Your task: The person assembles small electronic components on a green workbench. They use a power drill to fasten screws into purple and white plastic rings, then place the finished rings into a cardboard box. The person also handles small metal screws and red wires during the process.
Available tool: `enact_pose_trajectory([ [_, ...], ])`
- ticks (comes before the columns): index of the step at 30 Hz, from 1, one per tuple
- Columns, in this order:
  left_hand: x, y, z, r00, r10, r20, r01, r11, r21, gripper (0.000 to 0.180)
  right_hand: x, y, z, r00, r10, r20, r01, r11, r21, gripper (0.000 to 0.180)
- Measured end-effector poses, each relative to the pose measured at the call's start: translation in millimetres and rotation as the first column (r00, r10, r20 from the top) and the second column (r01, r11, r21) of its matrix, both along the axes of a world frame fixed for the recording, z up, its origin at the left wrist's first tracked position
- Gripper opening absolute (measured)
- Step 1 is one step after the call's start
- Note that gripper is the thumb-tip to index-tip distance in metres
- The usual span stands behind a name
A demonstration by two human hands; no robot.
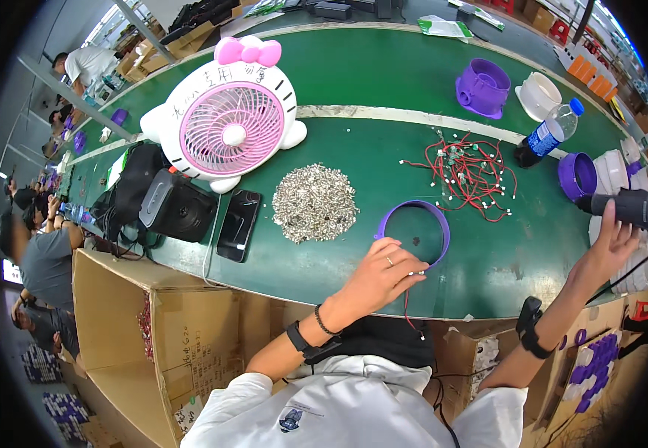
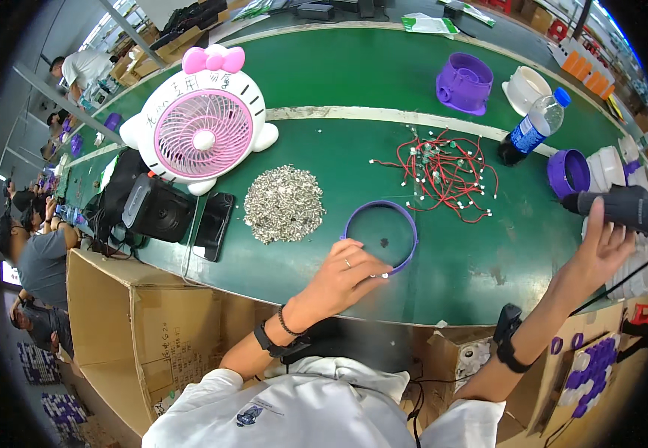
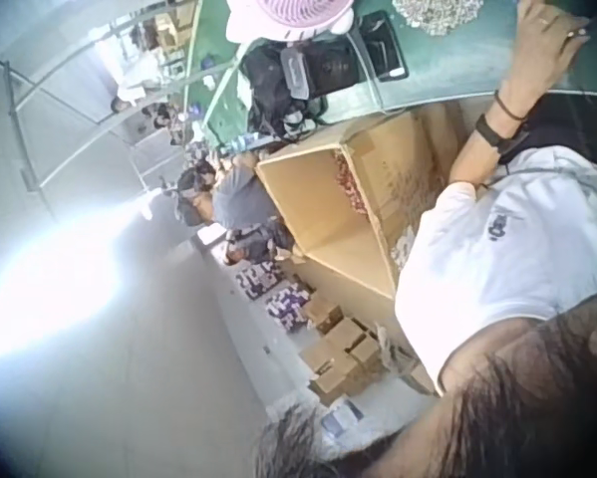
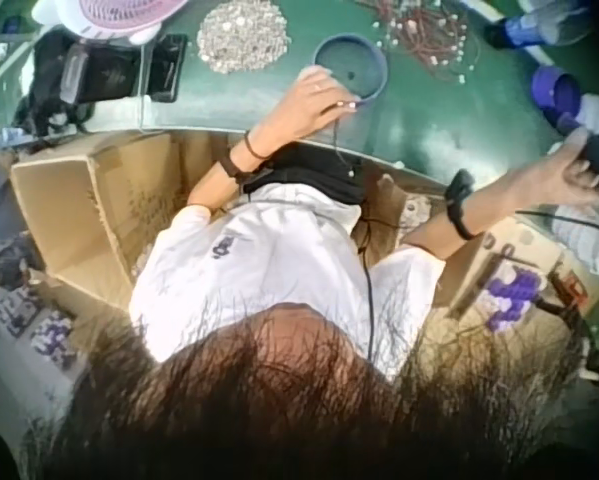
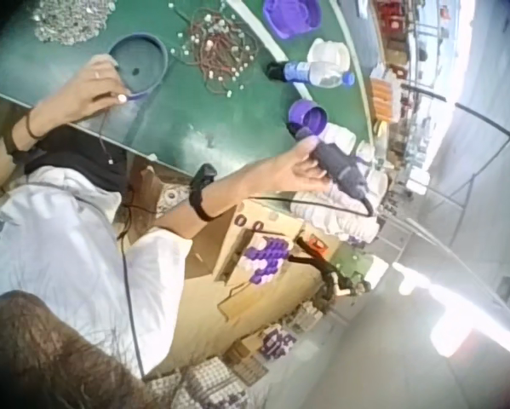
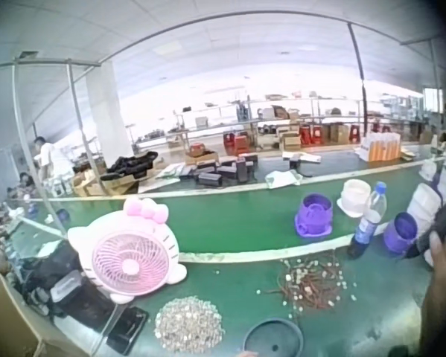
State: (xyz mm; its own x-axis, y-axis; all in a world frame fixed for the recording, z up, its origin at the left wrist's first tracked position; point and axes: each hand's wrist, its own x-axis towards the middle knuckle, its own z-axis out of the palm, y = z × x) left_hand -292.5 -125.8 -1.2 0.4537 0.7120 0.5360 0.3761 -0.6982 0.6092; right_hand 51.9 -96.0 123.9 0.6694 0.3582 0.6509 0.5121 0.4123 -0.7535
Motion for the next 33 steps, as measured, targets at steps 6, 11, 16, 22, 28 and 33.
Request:
enact_pose_trajectory([
  [6, 2.0, 0.3, -9.8, 0.997, 0.006, 0.074, -0.006, 1.000, -0.008, 0.021, -36.2, 13.3, -6.3, 0.848, 0.503, -0.168, -0.486, 0.863, 0.134, 0.046],
  [11, -1.1, -2.6, -5.4, 0.998, 0.016, 0.064, -0.016, 1.000, -0.014, 0.024, -120.2, -24.8, 6.5, 0.363, 0.917, -0.164, -0.901, 0.390, 0.190, 0.030],
  [16, -0.3, -0.7, -9.3, 0.996, 0.004, 0.094, -0.002, 1.000, -0.023, 0.025, -177.8, -45.1, 4.0, 0.431, 0.877, -0.211, -0.894, 0.447, 0.036, 0.034],
  [22, 0.4, 0.8, -7.3, 0.993, -0.004, 0.119, 0.006, 1.000, -0.018, 0.026, -176.8, -36.2, -26.0, 0.362, 0.896, -0.258, -0.912, 0.397, 0.100, 0.044],
  [28, -0.7, -0.6, -8.4, 0.989, 0.001, 0.145, 0.002, 1.000, -0.023, 0.027, -184.1, -40.3, -30.3, 0.516, 0.820, -0.246, -0.844, 0.537, 0.019, 0.047],
  [33, -2.1, -0.9, -10.3, 0.985, -0.005, 0.175, 0.014, 0.999, -0.050, 0.027, -186.4, -41.1, -27.3, 0.548, 0.808, -0.218, -0.827, 0.562, 0.000, 0.047],
])
